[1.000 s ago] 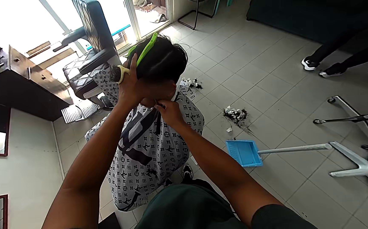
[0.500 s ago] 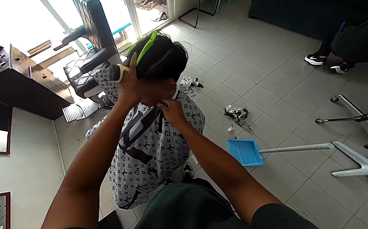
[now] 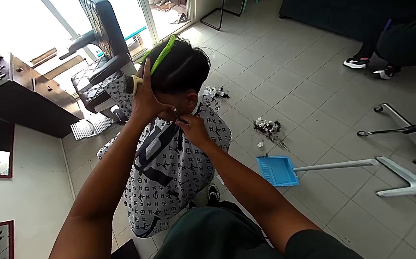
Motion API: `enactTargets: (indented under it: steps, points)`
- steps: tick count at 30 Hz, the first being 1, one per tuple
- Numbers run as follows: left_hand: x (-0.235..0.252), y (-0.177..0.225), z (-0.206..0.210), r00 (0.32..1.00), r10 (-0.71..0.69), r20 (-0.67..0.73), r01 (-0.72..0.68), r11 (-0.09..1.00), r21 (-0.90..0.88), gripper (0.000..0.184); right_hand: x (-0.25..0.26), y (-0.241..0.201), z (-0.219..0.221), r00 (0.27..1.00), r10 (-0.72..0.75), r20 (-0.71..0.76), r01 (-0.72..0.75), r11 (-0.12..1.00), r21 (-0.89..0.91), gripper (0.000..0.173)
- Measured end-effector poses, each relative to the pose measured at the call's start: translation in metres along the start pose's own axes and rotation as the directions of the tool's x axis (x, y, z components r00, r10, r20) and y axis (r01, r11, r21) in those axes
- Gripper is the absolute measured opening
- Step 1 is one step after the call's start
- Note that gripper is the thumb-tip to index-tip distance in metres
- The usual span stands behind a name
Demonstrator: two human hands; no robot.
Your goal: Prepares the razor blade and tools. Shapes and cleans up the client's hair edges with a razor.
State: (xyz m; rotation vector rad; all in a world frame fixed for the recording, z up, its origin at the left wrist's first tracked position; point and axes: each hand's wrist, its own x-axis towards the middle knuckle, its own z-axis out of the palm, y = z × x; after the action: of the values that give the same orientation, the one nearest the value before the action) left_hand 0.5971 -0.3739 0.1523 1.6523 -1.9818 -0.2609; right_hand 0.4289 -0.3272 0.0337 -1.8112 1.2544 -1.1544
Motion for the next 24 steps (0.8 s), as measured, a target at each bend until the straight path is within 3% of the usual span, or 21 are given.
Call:
enactTargets:
  steps: [8,24]
  points:
    - [-0.007,-0.002,0.015,0.999,0.002,-0.043,0.001,0.998,0.055,0.156,0.003,0.013,0.007,0.995,0.095,-0.007,-0.095,0.995,0.019,0.020]
    - [-0.005,-0.003,0.013,1.000,-0.004,-0.028,0.007,0.996,0.093,0.147,0.009,0.005,0.007,0.996,0.090,0.017,-0.090,0.996,-0.029,0.021]
